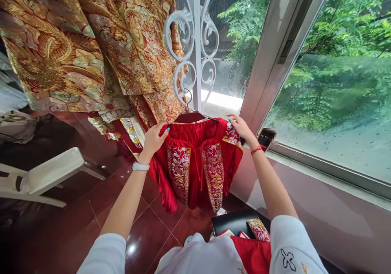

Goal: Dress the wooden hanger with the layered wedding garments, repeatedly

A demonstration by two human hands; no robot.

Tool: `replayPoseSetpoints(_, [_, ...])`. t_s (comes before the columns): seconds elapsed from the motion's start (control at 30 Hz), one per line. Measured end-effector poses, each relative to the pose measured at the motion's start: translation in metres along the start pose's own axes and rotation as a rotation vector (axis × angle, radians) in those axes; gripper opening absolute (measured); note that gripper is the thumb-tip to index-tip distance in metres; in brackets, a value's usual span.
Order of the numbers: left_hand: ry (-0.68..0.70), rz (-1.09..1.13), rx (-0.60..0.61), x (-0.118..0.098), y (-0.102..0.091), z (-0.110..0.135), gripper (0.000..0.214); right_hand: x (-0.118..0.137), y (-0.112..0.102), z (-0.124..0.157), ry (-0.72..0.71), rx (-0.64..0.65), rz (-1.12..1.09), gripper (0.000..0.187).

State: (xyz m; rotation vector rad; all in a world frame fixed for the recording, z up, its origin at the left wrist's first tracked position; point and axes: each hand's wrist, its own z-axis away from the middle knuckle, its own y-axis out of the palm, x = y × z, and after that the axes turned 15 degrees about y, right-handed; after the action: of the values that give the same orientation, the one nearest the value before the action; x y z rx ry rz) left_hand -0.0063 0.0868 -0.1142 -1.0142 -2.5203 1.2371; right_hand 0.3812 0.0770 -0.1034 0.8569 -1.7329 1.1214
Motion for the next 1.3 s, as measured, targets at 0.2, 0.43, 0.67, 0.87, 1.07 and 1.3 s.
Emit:
replayPoseSetpoints(0.2, [-0.023,0.004,-0.527,-0.040,0.032,0.042,0.027,-0.011,0.065,0.096,-0.098,-0.294,-0.073,0.019])
replayPoseSetpoints(0.43, [-0.427,0.445,-0.295,-0.135,0.156,0.115,0.056,-0.024,0.162,0.121,0.216,0.193,-0.158,0.027])
replayPoseSetpoints(0.67, [-0.516,0.684,-0.281,-0.130,0.161,0.125,0.027,-0.008,0.151,0.141,0.153,0.229,-0.174,0.038])
replayPoseSetpoints(0.87, [-0.581,0.701,-0.335,-0.158,0.134,0.152,0.026,-0.013,0.138,0.162,0.205,0.246,-0.202,0.040])
replayPoseSetpoints(1.07, [-0.533,0.543,-0.176,-0.147,0.129,0.157,0.043,-0.005,0.133,0.169,0.203,0.373,-0.105,0.036])
replayPoseSetpoints(1.3, [-0.511,0.588,-0.138,-0.144,0.090,0.169,0.037,-0.012,0.134,0.177,0.238,0.358,-0.137,0.040])
